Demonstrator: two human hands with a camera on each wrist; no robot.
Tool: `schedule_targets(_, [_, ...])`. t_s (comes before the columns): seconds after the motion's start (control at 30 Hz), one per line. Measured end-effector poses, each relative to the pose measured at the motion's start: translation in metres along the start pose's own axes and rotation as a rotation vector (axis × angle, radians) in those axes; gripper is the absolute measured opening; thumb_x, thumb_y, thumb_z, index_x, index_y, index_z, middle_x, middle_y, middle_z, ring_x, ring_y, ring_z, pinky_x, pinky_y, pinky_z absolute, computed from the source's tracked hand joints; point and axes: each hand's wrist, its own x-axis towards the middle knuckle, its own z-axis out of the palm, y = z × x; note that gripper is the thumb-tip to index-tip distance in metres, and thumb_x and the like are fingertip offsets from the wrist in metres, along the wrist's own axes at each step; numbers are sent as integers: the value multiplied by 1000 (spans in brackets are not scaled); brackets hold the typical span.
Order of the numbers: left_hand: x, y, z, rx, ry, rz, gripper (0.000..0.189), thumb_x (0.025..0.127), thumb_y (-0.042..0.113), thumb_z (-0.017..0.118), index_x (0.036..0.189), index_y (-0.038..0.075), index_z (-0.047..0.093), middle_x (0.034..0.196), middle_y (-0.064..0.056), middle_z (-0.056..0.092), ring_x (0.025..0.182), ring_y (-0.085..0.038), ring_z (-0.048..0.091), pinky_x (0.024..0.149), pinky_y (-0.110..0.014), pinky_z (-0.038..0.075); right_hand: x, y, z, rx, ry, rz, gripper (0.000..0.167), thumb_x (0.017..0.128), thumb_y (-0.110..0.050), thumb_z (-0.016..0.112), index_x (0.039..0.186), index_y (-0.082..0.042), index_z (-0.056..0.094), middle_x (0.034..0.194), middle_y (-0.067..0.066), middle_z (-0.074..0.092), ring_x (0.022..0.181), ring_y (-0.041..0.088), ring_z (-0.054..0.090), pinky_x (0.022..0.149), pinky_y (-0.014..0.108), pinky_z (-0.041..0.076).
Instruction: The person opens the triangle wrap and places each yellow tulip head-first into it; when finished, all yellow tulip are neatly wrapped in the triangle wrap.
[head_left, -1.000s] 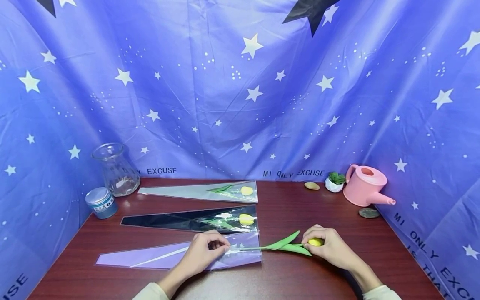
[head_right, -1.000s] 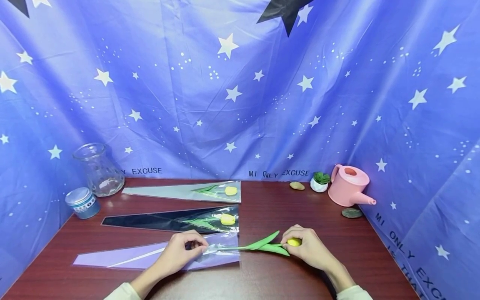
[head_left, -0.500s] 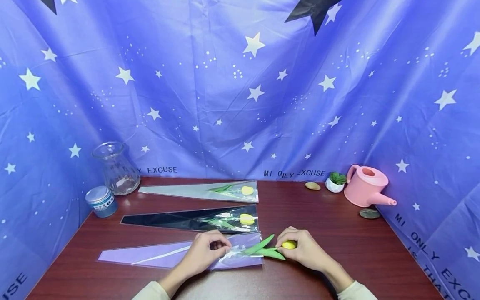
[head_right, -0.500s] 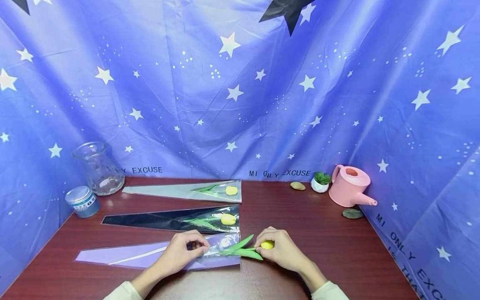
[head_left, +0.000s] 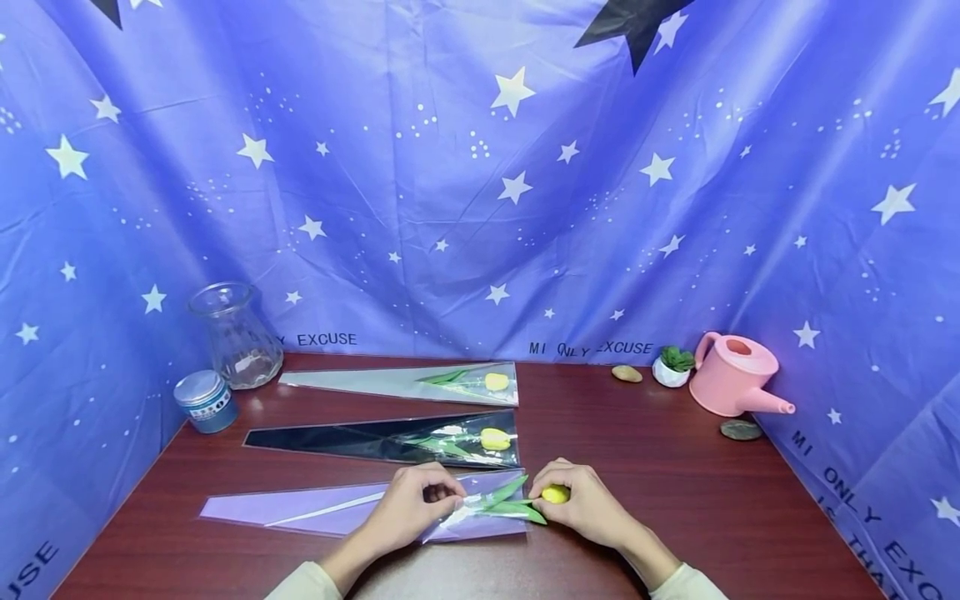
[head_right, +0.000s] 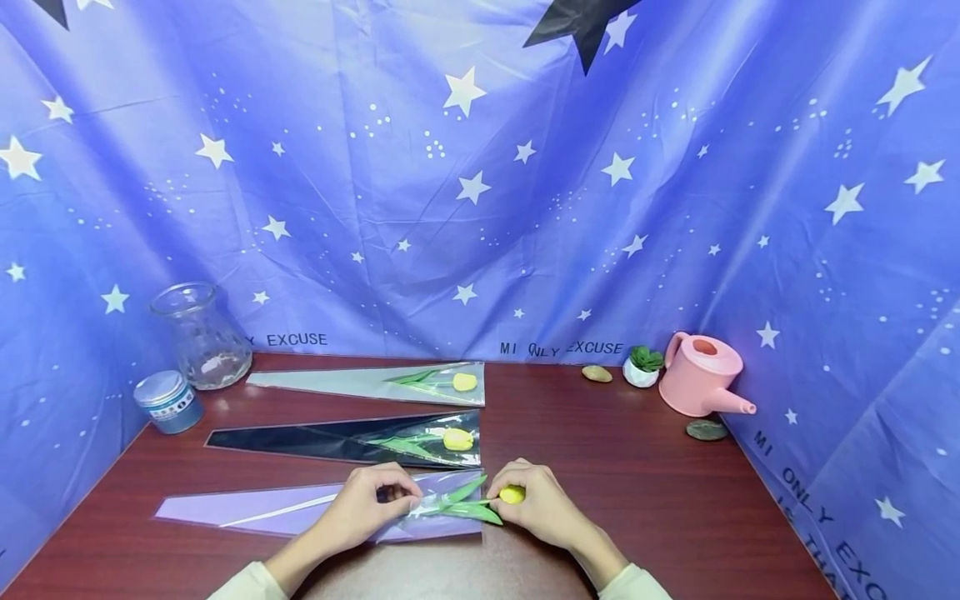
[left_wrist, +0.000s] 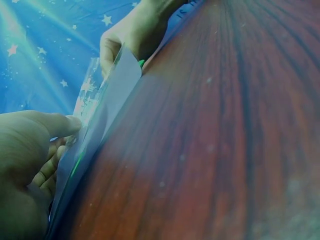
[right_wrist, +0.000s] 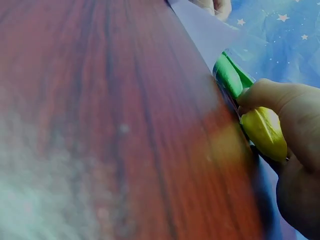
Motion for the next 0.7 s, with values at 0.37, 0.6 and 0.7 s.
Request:
schedule_targets(0.37, [0,0,0,9,-6,0,11,86,14,81,88,25,79,81,15,68,70,5,57,63,-19,52,-14,6,-23,-21,-39,71,32,86,-22,85,116,-16,74,110,-4,75,96,7,68,84,24,54])
schedule_targets(0.6, [0,-1,0,9,-2,2,13,85,13,81,88,25,80,80,15,68,69,5,58,63,-19,53,-28,16,-43,62,-53,46,42,88,-12,82,127,-5,68,115,6,74,95,14,69,83,27,58])
schedule_targets(0.7, [1,-1,1,10,0,6,14,85,12,81,88,25,80,81,15,68,69,5,58,63,-19,53,-30,19,-43,73,-45,29,40,89,-9,81,126,-5,69,112,4,74,92,13,69,80,26,58])
